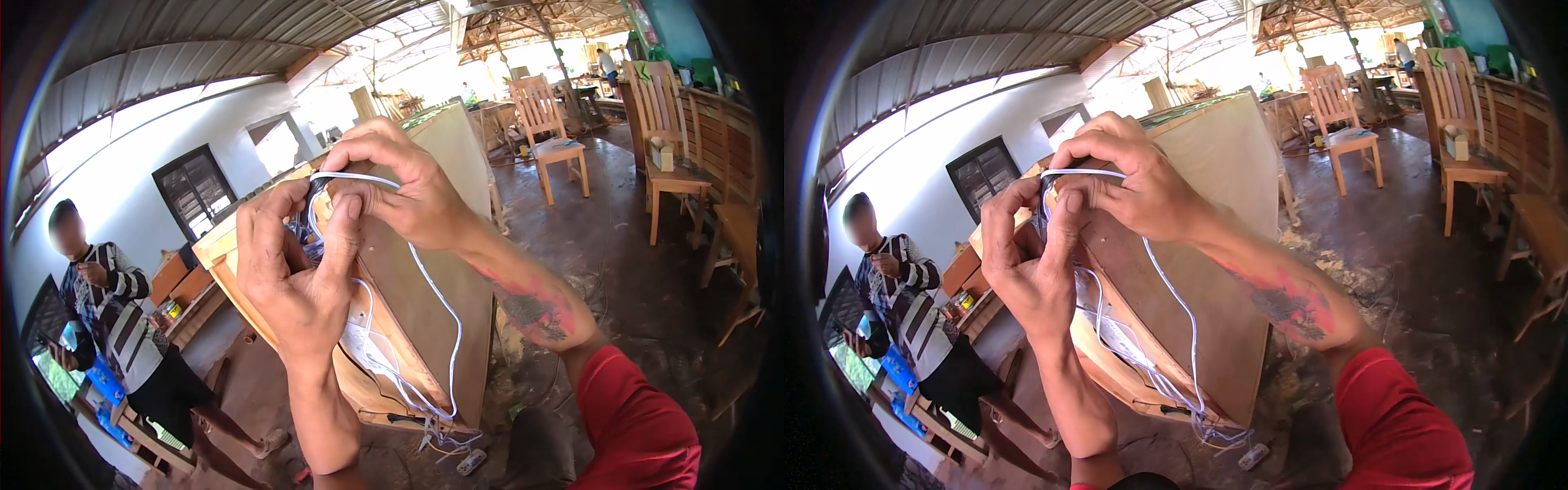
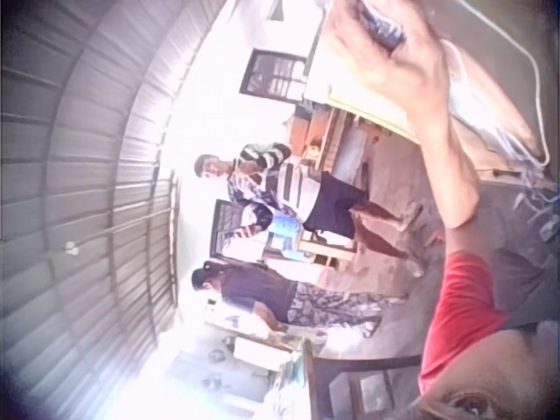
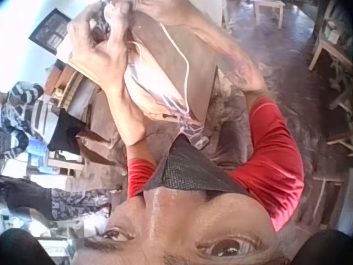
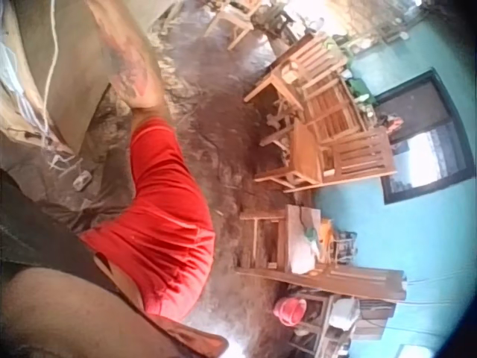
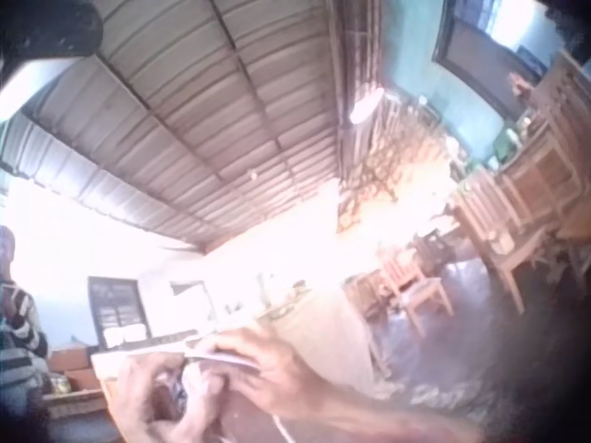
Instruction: The person organizes and secures wiring to a wooden cabinet by hand and with a staple gun, and then prepares additional wire for the task.
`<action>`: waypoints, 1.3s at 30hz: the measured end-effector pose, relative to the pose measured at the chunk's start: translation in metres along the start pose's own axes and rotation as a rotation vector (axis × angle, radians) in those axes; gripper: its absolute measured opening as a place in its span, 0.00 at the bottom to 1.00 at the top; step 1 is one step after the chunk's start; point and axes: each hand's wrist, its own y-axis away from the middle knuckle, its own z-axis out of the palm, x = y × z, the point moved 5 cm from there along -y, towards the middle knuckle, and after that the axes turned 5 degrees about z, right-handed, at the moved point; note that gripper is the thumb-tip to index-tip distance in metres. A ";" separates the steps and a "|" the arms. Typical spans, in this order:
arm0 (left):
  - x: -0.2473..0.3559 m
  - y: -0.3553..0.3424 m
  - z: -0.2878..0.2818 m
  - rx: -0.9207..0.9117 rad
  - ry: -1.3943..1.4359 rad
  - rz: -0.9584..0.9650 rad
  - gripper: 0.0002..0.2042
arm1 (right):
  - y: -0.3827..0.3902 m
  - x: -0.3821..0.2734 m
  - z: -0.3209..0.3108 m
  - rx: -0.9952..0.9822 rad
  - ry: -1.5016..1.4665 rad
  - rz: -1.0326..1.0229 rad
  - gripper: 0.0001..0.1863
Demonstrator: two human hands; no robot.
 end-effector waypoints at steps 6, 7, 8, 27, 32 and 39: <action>0.000 -0.008 0.003 -0.005 -0.058 0.067 0.14 | -0.005 -0.003 -0.004 -0.089 0.231 -0.053 0.11; -0.002 -0.008 0.004 -0.004 -0.071 0.075 0.14 | -0.004 -0.003 -0.003 -0.080 0.249 -0.070 0.11; -0.004 -0.006 0.005 -0.007 -0.077 0.077 0.14 | -0.003 -0.001 -0.002 -0.071 0.267 -0.088 0.11; -0.005 0.029 0.039 -0.075 -0.266 0.197 0.23 | -0.006 0.016 -0.033 -0.074 0.108 0.393 0.09; 0.009 0.038 0.017 -0.038 -0.320 0.179 0.24 | -0.015 -0.016 -0.014 -0.114 0.483 0.135 0.10; 0.007 0.029 0.012 0.005 -0.264 0.252 0.24 | -0.040 -0.021 -0.014 -0.214 0.423 0.154 0.13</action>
